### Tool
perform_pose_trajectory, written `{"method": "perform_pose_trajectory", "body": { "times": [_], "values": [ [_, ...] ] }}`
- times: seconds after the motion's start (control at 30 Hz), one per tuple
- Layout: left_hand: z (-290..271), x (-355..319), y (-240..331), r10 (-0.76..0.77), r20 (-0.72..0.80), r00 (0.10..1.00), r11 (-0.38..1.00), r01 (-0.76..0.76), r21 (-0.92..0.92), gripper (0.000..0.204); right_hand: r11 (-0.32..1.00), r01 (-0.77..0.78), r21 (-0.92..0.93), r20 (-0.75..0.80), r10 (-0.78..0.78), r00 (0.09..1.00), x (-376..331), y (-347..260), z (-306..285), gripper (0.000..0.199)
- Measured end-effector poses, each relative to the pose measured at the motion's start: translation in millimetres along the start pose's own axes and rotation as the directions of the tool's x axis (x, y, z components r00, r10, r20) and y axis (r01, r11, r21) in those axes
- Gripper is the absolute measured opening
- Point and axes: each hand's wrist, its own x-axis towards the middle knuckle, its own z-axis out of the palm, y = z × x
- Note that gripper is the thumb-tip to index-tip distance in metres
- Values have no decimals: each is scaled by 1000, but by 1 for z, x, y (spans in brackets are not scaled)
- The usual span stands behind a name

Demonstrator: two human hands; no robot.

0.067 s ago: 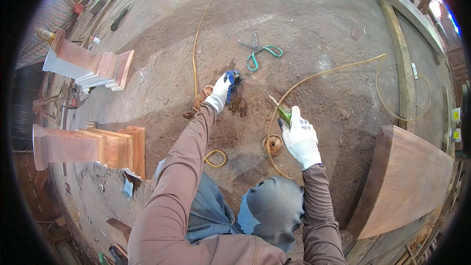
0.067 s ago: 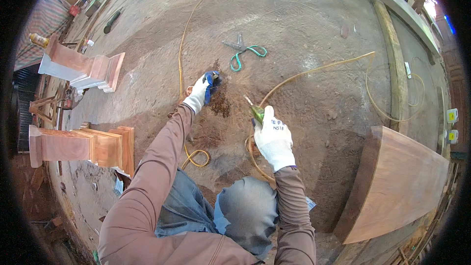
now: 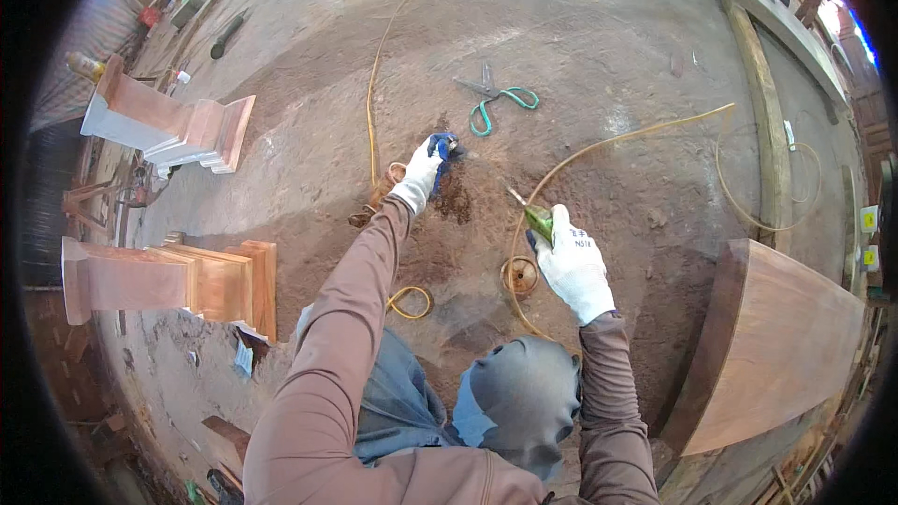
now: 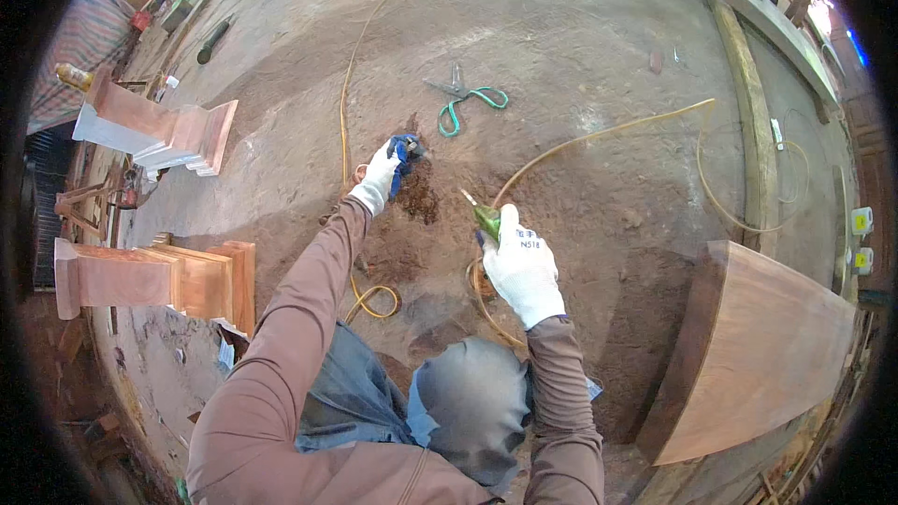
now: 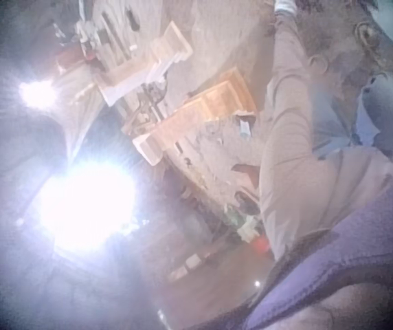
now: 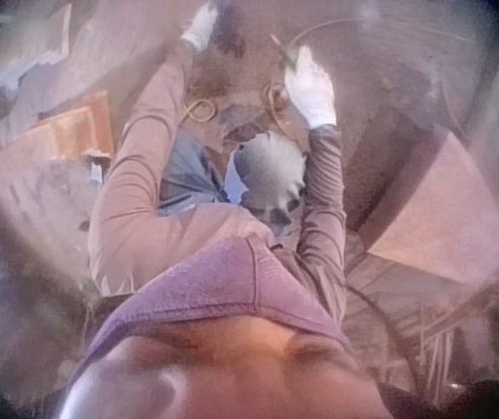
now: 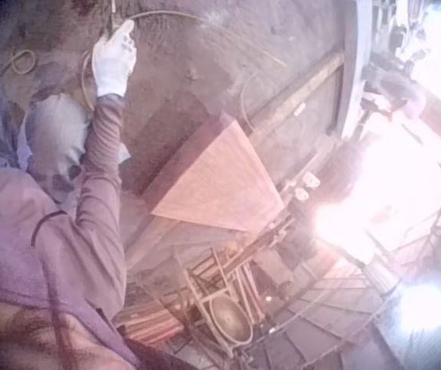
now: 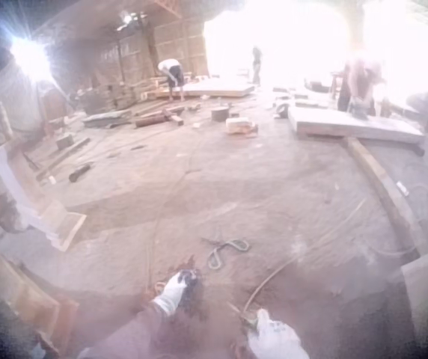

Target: The person prepares a spray gun by attaching a container, pouring liquid from a bottle into it, and securing the lid. They then spray a large wooden board with the finish, moving the gun across the surface to apply an even coat.

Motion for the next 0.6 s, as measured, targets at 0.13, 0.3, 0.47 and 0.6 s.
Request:
{"method": "perform_pose_trajectory", "body": {
  "times": [0.13,0.3,0.47,0.6],
  "values": [
    [-1,-2,4,317,-42,948,931,-302,206,22,997,-19,-70,-66,15,998,2,-1,-5,39],
    [-32,8,-21,360,-98,928,849,-282,447,28,995,75,-61,-15,-76,997,-1,-9,-7,44],
    [-2,-11,41,612,233,756,268,-476,838,33,986,14,-166,-83,-28,996,7,-12,-11,41],
    [-5,-4,30,650,262,714,250,-526,813,31,991,71,-113,-12,-72,997,6,-6,-7,49]
  ]
}}
